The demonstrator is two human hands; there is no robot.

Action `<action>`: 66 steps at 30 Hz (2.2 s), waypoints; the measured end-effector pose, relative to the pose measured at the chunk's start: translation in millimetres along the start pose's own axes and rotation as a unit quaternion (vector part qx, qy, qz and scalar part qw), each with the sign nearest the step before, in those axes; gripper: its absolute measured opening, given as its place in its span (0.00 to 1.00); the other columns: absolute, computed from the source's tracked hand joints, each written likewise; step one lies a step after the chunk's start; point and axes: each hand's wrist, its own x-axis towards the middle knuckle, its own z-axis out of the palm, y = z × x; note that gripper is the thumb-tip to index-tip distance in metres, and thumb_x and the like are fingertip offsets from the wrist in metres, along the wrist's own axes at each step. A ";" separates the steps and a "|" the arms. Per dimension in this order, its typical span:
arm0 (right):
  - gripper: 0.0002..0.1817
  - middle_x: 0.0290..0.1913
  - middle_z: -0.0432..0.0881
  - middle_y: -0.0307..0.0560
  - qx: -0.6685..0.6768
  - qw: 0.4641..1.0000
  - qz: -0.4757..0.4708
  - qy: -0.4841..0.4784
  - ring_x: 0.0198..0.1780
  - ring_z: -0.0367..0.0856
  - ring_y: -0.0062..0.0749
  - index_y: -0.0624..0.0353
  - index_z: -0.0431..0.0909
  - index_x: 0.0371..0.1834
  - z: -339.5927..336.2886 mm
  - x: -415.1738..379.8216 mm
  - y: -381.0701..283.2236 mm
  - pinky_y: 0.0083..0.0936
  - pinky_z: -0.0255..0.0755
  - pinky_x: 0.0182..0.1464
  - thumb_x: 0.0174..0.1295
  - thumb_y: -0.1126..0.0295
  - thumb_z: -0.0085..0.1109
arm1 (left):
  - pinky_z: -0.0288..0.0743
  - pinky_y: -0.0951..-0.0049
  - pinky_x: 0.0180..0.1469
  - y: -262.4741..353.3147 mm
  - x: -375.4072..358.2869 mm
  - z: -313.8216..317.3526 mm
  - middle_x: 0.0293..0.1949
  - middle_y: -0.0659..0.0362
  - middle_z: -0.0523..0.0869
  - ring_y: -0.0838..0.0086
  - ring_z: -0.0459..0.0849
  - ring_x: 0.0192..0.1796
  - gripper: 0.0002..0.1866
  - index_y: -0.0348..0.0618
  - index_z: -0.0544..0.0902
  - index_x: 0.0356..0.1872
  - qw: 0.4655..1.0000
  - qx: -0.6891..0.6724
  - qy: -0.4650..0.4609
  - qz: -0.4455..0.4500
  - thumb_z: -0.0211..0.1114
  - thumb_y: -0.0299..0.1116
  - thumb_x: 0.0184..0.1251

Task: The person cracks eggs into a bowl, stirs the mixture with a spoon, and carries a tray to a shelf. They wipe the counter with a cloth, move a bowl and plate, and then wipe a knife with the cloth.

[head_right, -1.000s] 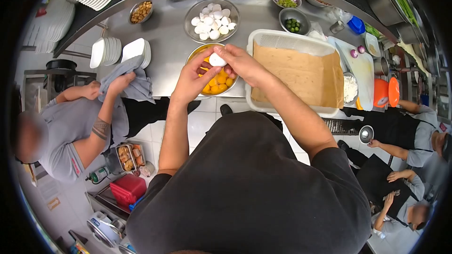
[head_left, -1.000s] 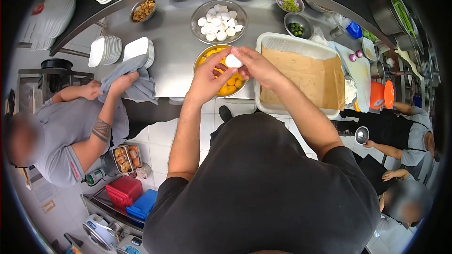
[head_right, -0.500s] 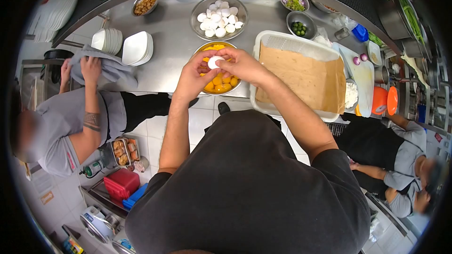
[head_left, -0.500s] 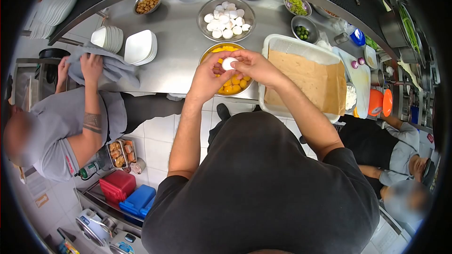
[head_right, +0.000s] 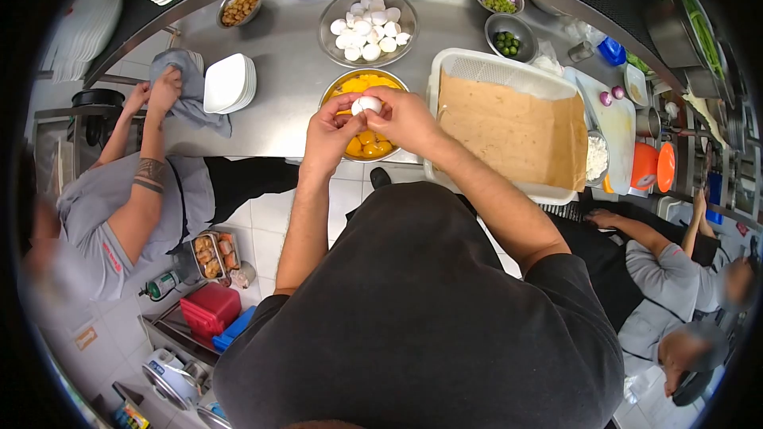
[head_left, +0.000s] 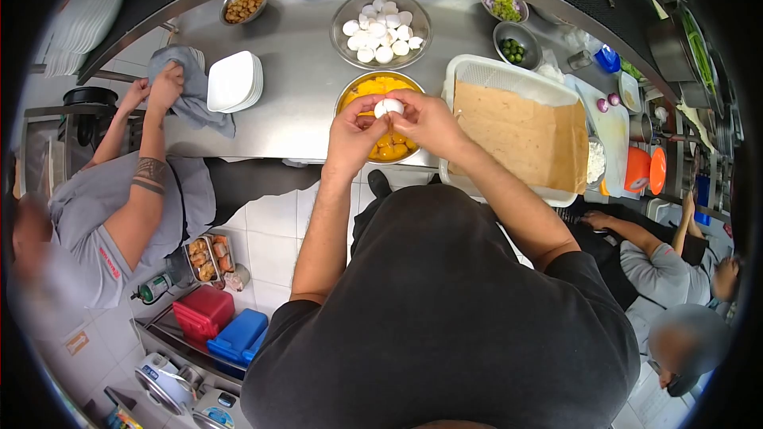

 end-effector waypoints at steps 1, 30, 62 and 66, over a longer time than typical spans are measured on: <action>0.22 0.44 0.91 0.50 -0.004 1.000 -0.004 0.001 0.40 0.90 0.27 0.62 0.81 0.63 -0.5 0.2 -0.7 0.26 0.83 0.45 0.67 0.69 0.68 | 0.83 0.77 0.52 2.4 -1.0 1.4 0.53 0.59 0.89 0.78 0.88 0.46 0.19 0.36 0.83 0.61 1.000 -0.006 0.002 0.001 0.70 0.22 0.71; 0.20 0.59 0.84 0.53 -0.253 0.951 -0.003 0.178 0.59 0.83 0.52 0.56 0.83 0.60 -105.1 -0.7 27.9 0.43 0.79 0.60 0.67 0.62 0.66 | 0.84 0.69 0.51 26.4 69.1 -26.5 0.64 0.48 0.85 0.68 0.90 0.48 0.34 0.42 0.76 0.74 0.938 0.310 0.015 0.154 0.75 0.31 0.66; 0.17 0.52 0.83 0.57 -0.237 0.930 -0.115 0.256 0.59 0.80 0.54 0.58 0.85 0.56 -102.1 60.6 32.1 0.46 0.76 0.61 0.67 0.64 0.63 | 0.80 0.75 0.41 37.3 -11.1 11.7 0.57 0.57 0.83 0.78 0.78 0.36 0.34 0.43 0.76 0.73 0.939 0.313 0.085 0.109 0.76 0.29 0.66; 0.23 0.59 0.83 0.58 -0.292 0.911 -0.017 0.290 0.64 0.79 0.52 0.59 0.84 0.57 -114.4 147.3 63.7 0.45 0.75 0.67 0.64 0.57 0.67 | 0.80 0.76 0.41 31.5 -41.8 8.8 0.56 0.57 0.83 0.78 0.78 0.36 0.34 0.42 0.76 0.73 0.947 0.288 0.110 0.092 0.76 0.29 0.66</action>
